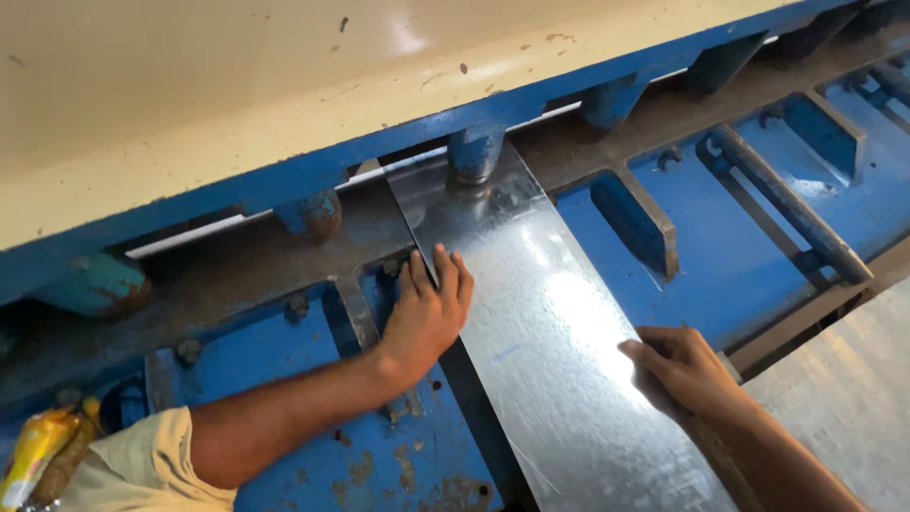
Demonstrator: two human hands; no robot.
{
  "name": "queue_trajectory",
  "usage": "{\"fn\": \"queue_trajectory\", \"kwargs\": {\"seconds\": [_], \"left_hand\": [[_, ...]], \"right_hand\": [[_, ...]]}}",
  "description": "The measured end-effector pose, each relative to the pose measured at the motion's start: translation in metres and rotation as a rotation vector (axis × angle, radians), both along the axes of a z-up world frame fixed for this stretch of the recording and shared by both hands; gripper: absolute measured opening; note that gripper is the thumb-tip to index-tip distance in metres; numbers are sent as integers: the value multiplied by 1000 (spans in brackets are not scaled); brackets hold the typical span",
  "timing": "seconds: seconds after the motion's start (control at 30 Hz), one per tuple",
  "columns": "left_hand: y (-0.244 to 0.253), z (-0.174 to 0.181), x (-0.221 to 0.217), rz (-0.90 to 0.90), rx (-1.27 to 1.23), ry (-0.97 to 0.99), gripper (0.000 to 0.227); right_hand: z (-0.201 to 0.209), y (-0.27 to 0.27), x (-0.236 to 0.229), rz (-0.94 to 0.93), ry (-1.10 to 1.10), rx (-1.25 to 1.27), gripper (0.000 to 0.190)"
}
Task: The person picks up a rectangular metal sheet from a workbench and places it into a blue industrial cutting machine. They align the sheet under the press and operate the machine to cut the metal into smaller pieces. The person repeats this process, handling the metal sheets by hand and moving them between the workbench and the machine.
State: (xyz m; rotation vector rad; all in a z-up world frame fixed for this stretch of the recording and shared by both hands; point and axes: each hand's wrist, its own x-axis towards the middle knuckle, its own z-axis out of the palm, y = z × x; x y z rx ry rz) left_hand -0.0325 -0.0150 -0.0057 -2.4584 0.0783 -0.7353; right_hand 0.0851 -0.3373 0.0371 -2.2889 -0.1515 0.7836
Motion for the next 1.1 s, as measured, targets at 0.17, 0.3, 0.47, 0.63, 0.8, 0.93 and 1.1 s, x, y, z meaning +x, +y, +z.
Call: {"fn": "queue_trajectory", "kwargs": {"seconds": [0.17,0.3,0.47,0.63,0.8,0.93,1.1], "left_hand": [[18,-3,16,49,-9,-2,36],[22,-2,20,29,11,6,35],[23,-6,20,15,21,17,36],[19,-2,20,13,23,20,35],[19,-3,18,-7,-5,20,36],[19,-4,20,-15,-12,0,33],[17,-3,23,-19,-30,9,30]], "right_hand": [[2,22,12,57,-40,57,38],[-6,12,14,65,-47,101,42],[-25,-17,-6,167,-283,124,54],[-31,-20,-15,9,-242,171,48],[-30,-15,-18,4,-224,231,44],[-28,-15,-18,27,-280,254,45],[-18,-11,-19,15,-196,177,48]]}}
